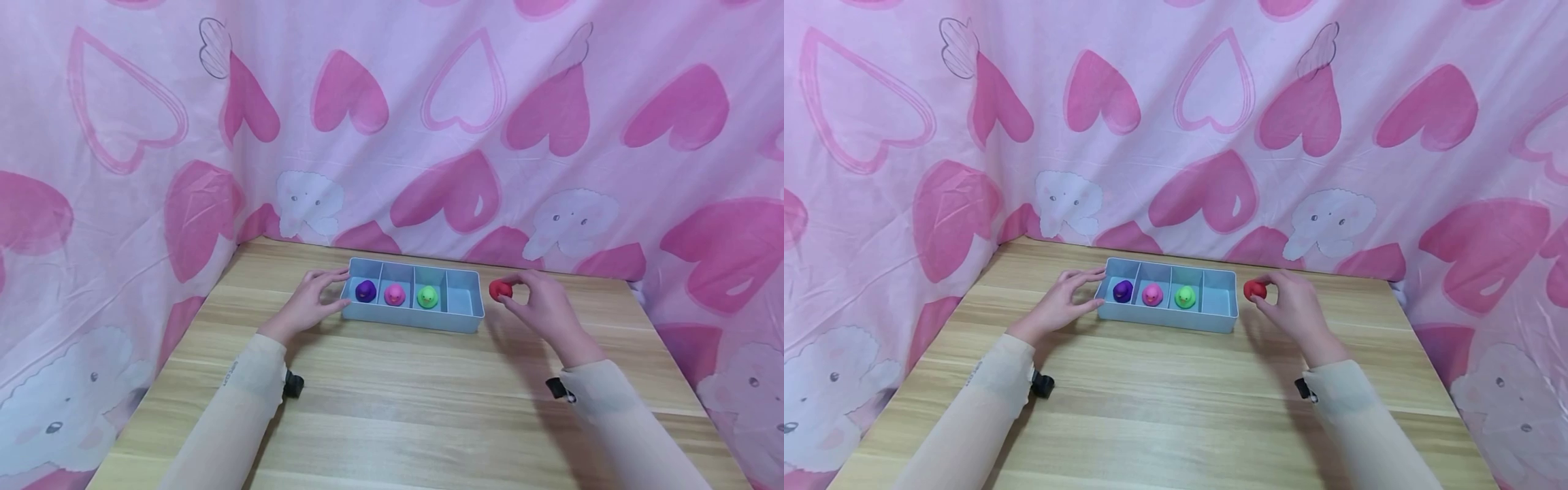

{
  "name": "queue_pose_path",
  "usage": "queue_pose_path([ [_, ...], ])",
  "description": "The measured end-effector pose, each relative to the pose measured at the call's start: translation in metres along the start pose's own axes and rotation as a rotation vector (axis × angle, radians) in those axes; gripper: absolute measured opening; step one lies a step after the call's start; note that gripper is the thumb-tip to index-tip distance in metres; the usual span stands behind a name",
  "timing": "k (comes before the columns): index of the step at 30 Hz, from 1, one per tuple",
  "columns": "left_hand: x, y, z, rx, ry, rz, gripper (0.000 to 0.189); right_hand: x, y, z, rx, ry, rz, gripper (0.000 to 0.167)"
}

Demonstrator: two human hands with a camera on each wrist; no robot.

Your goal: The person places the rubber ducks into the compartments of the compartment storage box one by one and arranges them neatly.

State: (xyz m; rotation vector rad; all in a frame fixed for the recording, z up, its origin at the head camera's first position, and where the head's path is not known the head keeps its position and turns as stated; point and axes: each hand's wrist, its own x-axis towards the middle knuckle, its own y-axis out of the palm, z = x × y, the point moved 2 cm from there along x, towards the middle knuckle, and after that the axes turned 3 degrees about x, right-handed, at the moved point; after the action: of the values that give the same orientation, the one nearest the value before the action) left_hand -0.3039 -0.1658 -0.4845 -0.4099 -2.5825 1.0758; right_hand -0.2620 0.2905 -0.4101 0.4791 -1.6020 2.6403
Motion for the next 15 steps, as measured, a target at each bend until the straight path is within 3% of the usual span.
queue_pose_path([
  [15,-0.001,0.000,-0.002,0.003,-0.010,0.002,0.061,0.012,0.020,0.026,0.053,-0.027,0.050,0.041],
])
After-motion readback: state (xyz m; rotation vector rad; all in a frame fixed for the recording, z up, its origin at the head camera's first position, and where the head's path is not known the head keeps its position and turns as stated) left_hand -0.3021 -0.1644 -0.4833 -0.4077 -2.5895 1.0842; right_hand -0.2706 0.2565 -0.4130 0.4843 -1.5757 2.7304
